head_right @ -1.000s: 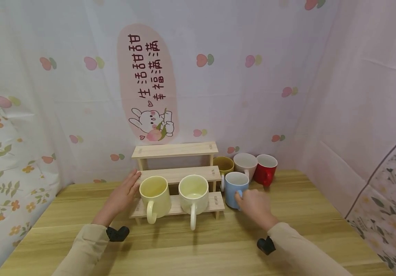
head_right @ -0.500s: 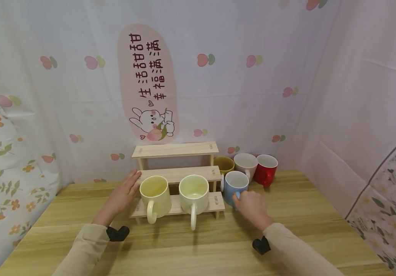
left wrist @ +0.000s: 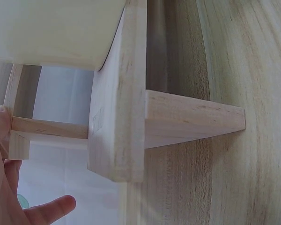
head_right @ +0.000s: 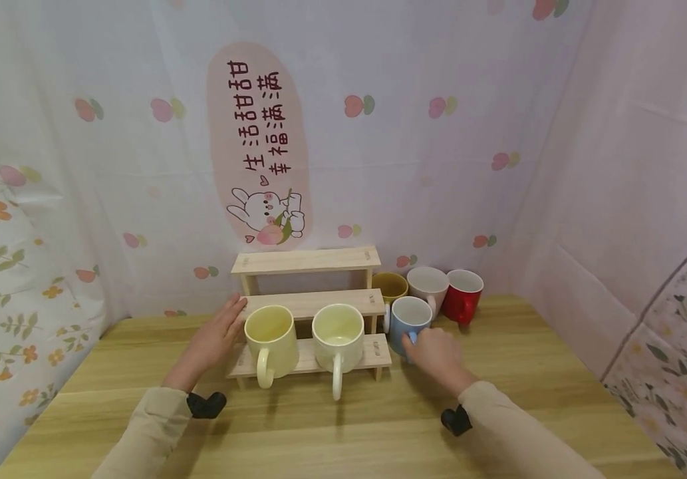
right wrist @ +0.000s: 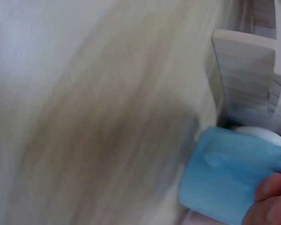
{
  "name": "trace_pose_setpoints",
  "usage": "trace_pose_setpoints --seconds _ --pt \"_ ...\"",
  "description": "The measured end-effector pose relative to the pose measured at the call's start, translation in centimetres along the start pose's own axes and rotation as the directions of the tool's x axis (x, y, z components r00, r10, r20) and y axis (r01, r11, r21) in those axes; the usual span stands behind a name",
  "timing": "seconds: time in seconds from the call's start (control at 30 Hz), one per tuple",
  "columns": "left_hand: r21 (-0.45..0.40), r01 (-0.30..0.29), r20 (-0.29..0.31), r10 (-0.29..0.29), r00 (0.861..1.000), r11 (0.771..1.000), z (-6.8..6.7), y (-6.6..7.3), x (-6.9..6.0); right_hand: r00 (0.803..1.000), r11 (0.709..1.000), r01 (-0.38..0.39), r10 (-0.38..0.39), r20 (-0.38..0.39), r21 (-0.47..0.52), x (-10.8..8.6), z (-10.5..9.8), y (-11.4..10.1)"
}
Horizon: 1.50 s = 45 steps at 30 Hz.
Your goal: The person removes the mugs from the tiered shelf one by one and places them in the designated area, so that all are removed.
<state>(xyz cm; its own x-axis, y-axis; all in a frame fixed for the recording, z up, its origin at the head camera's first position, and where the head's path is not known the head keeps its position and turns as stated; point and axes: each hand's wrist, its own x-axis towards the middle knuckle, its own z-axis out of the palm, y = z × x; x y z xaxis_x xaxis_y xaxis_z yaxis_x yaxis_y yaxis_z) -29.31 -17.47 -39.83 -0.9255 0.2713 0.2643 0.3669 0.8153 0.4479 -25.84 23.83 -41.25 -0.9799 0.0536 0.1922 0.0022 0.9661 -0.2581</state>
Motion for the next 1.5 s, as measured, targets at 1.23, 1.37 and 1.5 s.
trace_pose_setpoints --seconds 1.23,1.37,1.5 --pt "-0.006 0.018 0.01 -0.018 1.0 1.0 0.0 -0.1 -0.1 0.987 0.99 0.13 -0.134 0.094 0.05 -4.5 -5.2 -8.5" --pt "-0.012 0.01 0.009 -0.01 1.0 1.0 -0.2 0.1 -0.3 0.98 0.985 0.163 -0.168 0.102 0.051 -4.8 -5.1 -9.2" --pt "-0.011 0.002 0.007 -0.002 1.0 1.0 -0.1 0.1 -0.3 0.973 0.976 0.216 -0.219 0.08 0.043 -5.0 -4.8 -9.8"
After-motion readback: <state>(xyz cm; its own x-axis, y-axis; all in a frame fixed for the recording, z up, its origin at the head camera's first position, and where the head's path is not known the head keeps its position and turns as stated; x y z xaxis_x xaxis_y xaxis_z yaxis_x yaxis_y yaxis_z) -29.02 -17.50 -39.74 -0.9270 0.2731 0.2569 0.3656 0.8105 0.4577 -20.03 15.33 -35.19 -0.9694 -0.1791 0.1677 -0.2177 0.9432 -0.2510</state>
